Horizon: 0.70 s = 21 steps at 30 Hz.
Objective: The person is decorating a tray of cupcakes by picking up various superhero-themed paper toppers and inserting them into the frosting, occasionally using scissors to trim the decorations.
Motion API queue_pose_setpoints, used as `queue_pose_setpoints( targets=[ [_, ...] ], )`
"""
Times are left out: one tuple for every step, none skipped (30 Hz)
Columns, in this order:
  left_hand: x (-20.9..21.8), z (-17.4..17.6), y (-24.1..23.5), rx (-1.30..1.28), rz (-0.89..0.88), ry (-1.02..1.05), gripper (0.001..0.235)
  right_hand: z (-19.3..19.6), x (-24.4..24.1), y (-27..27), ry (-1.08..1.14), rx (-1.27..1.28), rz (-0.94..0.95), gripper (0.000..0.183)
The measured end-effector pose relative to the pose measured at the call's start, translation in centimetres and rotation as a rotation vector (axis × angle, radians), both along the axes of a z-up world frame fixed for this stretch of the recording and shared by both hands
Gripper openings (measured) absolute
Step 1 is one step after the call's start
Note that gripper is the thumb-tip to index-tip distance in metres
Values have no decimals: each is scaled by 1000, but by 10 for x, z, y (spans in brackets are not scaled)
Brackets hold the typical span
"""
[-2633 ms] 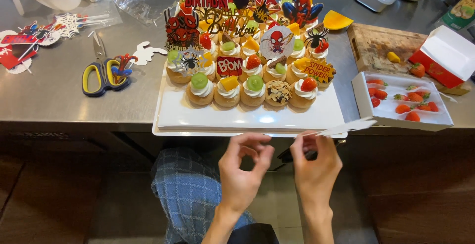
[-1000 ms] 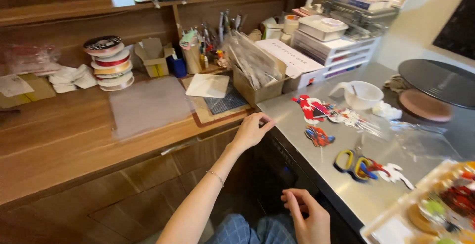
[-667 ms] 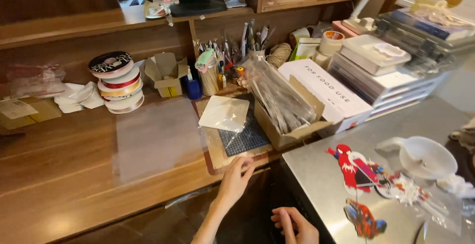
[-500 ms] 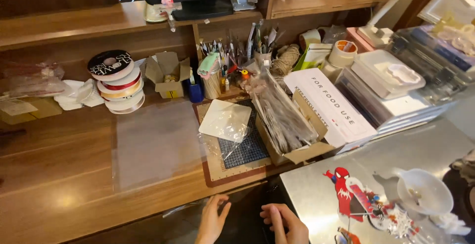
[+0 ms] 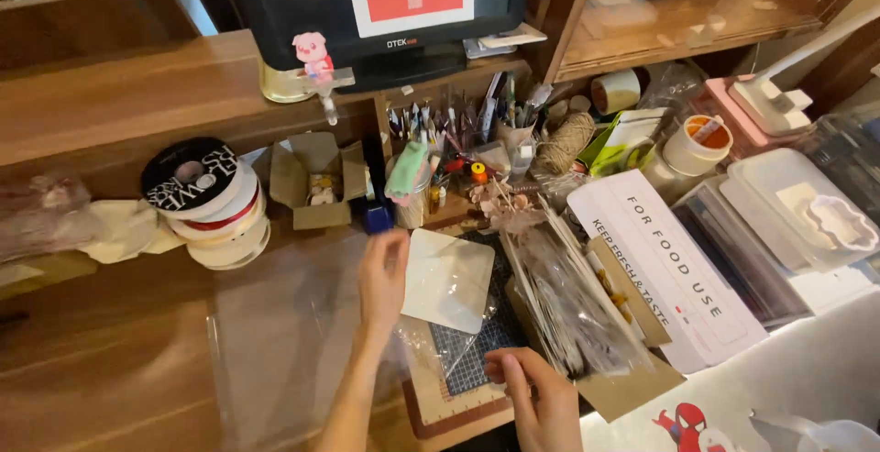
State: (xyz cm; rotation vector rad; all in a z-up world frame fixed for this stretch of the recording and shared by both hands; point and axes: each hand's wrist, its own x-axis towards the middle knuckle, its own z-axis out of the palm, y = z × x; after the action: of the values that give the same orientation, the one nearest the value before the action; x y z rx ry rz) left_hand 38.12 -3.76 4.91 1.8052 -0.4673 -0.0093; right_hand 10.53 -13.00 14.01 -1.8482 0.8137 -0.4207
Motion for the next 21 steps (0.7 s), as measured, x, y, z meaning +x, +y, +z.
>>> queue_pose_setpoints(
  targets=[
    [47, 2, -22, -32, -51, -228, 12, -3, 14, -1, 116, 81, -53, 42],
    [75, 7, -35, -28, -56, -219, 12, -2, 27, 3, 124, 86, -57, 42],
    [104, 13, -52, -16, -69, -283, 12, -1, 42, 3, 202, 142, -124, 44],
    [131, 19, -69, -5, -82, -347, 13, 1, 55, 3, 278, 199, -192, 46],
    [141, 16, -76, -1, -89, -335, 13, -1, 71, -1, 290, 204, -199, 46],
    [149, 13, -82, 14, -112, -320, 12, -4, 86, -6, 284, 228, -206, 41],
    [155, 9, -85, 34, -135, -302, 12, -7, 100, -8, 283, 255, -214, 37],
    [142, -1, -81, 41, -143, -286, 12, -13, 112, -14, 298, 264, -221, 37],
    [132, -8, -76, -4, -137, -236, 12, -19, 126, -21, 182, 184, -158, 33],
    [121, -14, -70, -48, -130, -185, 13, -25, 140, -28, 64, 104, -97, 30],
    [103, -16, -59, -42, -135, -175, 13, -28, 164, -41, 74, 111, -102, 30],
    [85, -17, -47, -87, -63, -143, 15, -32, 188, -55, 23, -44, -56, 28],
    [68, -17, -35, -133, 8, -116, 17, -36, 212, -68, -31, -199, -11, 26],
    [52, -27, -22, -126, 2, -110, 17, -38, 242, -83, -25, -192, -17, 26],
    [36, -37, -10, -102, 50, 4, 17, -40, 272, -98, -40, -226, -27, 27],
    [20, -47, 3, -76, 97, 117, 17, -43, 300, -114, -55, -260, -37, 28],
    [14, -60, 13, -69, 93, 126, 17, -65, 328, -134, -45, -255, -41, 28],
    [8, -72, 24, -75, 94, 128, 16, -86, 354, -154, -12, -304, -27, 24],
    [3, -84, 32, -86, 95, 127, 15, -107, 382, -176, 18, -358, -12, 20],
    [3, -90, 38, -84, 90, 132, 15, -128, 402, -187, 24, -357, -16, 20],
    [4, -95, 43, -124, 156, 127, 12, -147, 422, -200, -9, -350, -1, 21]
  ],
)
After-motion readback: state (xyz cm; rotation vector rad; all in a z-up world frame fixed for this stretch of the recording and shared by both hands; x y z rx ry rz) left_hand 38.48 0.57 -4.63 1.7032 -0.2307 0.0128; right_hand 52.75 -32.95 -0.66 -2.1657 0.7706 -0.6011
